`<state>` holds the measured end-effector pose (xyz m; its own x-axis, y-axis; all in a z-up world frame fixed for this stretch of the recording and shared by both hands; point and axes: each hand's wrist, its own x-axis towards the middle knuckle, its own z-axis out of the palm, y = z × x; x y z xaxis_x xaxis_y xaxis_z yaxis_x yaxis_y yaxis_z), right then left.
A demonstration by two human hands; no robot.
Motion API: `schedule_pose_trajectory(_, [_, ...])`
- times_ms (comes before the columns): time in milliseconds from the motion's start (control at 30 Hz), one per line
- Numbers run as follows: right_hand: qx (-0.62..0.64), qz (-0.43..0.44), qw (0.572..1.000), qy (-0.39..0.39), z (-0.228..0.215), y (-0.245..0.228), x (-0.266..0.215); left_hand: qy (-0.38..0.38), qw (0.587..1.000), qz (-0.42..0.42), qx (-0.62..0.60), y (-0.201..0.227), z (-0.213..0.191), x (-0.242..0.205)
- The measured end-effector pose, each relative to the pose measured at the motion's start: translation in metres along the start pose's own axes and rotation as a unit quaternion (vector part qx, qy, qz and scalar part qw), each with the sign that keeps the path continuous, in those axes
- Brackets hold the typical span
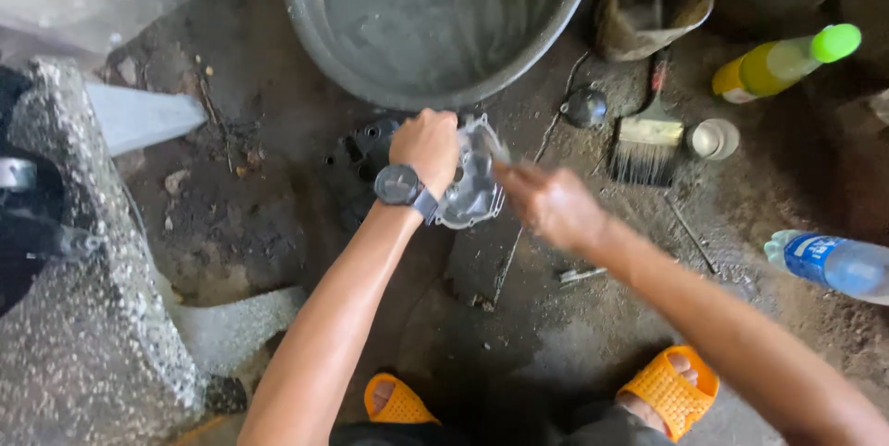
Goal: Cleaning motorcycle engine casing components with a brush and water.
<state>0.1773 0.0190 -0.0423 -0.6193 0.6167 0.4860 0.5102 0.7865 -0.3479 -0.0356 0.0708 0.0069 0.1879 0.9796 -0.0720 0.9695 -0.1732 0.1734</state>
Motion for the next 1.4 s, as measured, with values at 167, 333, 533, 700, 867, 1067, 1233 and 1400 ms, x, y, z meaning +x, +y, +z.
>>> schedule_pose_trajectory(167, [0.136, 0.088, 0.986, 0.032, -0.016, -0.017, 0.009, 0.005, 1.000, -0.007, -0.016, 0.000, 0.002, -0.004])
schedule_pose_trajectory(333, [0.200, 0.102, 0.974, 0.040, -0.007, -0.012, -0.001, 0.021, 0.999, 0.004, -0.030, -0.001, 0.000, -0.003])
schedule_pose_trajectory(533, [0.358, 0.229, 0.884, 0.193, 0.020, -0.004, -0.019, 0.019, 1.000, 0.024, 0.001, 0.004, -0.009, -0.009])
schedule_pose_trajectory(700, [0.570, 0.335, 0.679, 0.319, 0.022, -0.031, -0.008, -0.004, 1.000, 0.025, 0.010, -0.002, -0.007, -0.022])
schedule_pose_trajectory(867, [0.546, 0.408, 0.657, 0.324, 0.043, -0.015, -0.024, -0.022, 0.999, 0.019, 0.024, 0.004, -0.017, -0.009])
schedule_pose_trajectory(1067, [0.548, 0.400, 0.672, 0.296, 0.057, -0.024, -0.049, -0.041, 0.998, 0.003, 0.038, 0.005, -0.015, -0.017])
schedule_pose_trajectory(1233, [0.529, 0.326, 0.740, 0.255, 0.035, -0.048, -0.035, -0.020, 0.999, 0.024, 0.028, 0.006, -0.015, -0.019])
schedule_pose_trajectory(1400, [0.354, 0.257, 0.887, 0.150, 0.064, -0.042, -0.025, -0.044, 0.998, 0.027, 0.046, 0.012, -0.020, -0.019])
